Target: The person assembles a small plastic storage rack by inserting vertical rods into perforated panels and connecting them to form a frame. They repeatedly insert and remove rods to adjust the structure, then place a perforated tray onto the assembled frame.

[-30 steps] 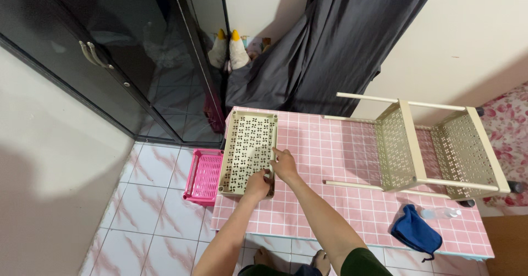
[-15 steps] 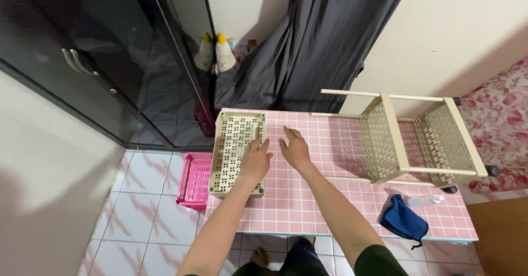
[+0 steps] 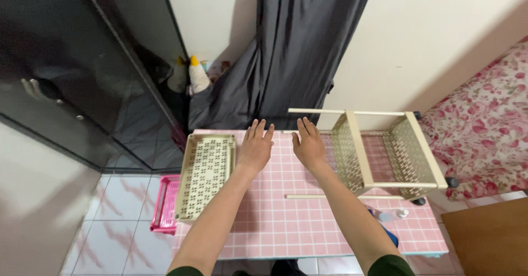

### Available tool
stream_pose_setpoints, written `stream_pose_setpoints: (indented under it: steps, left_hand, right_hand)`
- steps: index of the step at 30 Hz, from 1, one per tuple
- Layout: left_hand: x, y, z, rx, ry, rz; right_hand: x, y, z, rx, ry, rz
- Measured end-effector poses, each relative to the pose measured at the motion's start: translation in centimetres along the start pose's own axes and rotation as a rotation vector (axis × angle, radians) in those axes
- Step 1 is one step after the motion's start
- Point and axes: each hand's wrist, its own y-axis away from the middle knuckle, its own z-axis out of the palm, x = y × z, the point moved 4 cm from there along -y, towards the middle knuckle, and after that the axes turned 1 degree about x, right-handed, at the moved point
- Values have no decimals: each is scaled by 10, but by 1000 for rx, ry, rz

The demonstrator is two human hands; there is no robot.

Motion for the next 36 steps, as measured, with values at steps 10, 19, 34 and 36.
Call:
stream_pose_setpoints:
  steps: [10, 19, 34, 36]
  left_hand:
    - [47, -86, 54, 10, 23, 77]
    - [67, -145, 111, -31, 46, 118]
    - [123, -231, 267, -310, 110, 166]
    - [125, -235, 271, -290, 130, 173]
  right_hand:
    - [96, -41, -49, 40, 10, -47]
    - [198, -68, -52, -6, 18, -96]
    - [280, -78, 8, -67, -60, -54]
    - [285, -75, 10, -53, -55, -34]
